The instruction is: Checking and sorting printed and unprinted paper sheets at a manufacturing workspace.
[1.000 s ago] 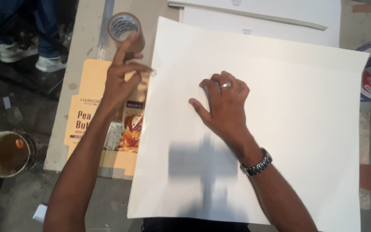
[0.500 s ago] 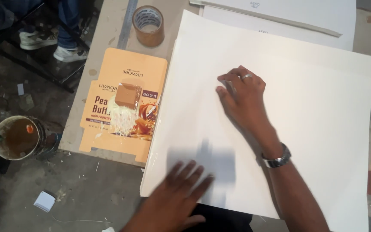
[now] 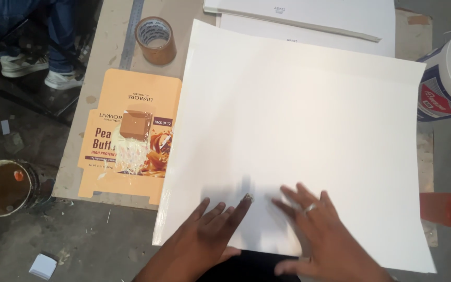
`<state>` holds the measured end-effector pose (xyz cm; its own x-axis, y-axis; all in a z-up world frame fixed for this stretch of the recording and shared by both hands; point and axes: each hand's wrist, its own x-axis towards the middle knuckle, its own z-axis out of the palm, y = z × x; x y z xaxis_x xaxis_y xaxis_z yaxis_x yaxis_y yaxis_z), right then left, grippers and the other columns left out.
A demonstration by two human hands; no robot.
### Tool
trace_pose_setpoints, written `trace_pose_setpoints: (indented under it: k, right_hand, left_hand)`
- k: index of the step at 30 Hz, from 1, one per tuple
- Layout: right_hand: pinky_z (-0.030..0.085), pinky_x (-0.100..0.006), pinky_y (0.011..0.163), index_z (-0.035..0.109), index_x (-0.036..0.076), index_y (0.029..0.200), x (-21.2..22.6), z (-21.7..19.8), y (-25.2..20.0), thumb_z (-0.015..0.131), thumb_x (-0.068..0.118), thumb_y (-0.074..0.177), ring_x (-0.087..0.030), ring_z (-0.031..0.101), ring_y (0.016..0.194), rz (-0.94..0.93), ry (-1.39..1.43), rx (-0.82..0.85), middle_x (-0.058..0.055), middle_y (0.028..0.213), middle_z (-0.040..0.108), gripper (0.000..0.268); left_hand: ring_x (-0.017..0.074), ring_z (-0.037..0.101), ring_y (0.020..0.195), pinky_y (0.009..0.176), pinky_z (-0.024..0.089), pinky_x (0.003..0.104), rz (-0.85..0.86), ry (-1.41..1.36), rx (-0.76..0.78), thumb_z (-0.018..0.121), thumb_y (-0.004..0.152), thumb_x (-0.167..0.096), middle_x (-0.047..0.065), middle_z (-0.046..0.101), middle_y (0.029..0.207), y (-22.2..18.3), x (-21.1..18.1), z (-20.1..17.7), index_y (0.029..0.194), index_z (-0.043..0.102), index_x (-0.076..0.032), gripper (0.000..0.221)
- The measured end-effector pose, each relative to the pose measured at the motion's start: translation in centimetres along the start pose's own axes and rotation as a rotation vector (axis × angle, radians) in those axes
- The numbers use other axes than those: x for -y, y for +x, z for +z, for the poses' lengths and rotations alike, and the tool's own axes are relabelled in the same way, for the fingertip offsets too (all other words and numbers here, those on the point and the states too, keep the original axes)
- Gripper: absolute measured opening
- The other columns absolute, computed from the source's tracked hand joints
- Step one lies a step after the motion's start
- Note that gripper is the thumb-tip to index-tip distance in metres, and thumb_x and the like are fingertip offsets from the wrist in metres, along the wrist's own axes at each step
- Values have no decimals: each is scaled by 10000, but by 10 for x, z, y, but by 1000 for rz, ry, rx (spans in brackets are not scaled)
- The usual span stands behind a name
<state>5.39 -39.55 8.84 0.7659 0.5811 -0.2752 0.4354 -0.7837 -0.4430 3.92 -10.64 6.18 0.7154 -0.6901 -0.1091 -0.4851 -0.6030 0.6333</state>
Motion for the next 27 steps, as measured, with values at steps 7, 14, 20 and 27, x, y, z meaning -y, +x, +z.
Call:
trace_pose_setpoints:
  k: [7, 14, 20, 27]
  right_hand:
    - [373, -461, 1102, 417, 210, 1538, -1, 16, -15, 661, 40, 822, -259, 483, 1401, 235, -139, 76, -39, 1499, 552, 775]
    - [588, -368, 999, 680, 253, 1381, -38, 34, -44, 717, 288, 874, -159, 704, 1223, 217, -57, -56, 0, 1286, 745, 509]
    - [555, -424, 852, 591, 126, 1432, -18, 11, -21, 607, 651, 835, -297, 637, 1208, 26, -84, 46, -116, 1299, 678, 795]
    - [583, -352, 960, 621, 289, 1470, -10, -46, 6, 643, 425, 928, -185, 719, 1122, 259, 243, 304, -9, 1297, 729, 559]
  left_hand:
    - [385, 665, 1137, 1039, 506, 487, 85, 262, -306, 563, 972, -187, 247, 666, 1197, 0, -28, 0, 1542, 434, -33, 604]
    - [284, 686, 1101, 1032, 518, 532, 189, 321, -565, 536, 1033, -299, 101, 679, 1075, -7, -35, 10, 1403, 580, -170, 393]
    - [182, 714, 1007, 908, 612, 396, -28, -68, -324, 709, 966, -376, 14, 709, 987, -12, -20, 27, 1507, 550, -106, 625]
    - [187, 608, 1197, 1001, 542, 356, 71, 394, -828, 659, 983, -550, -21, 651, 1292, -22, -25, 102, 1378, 569, -220, 523]
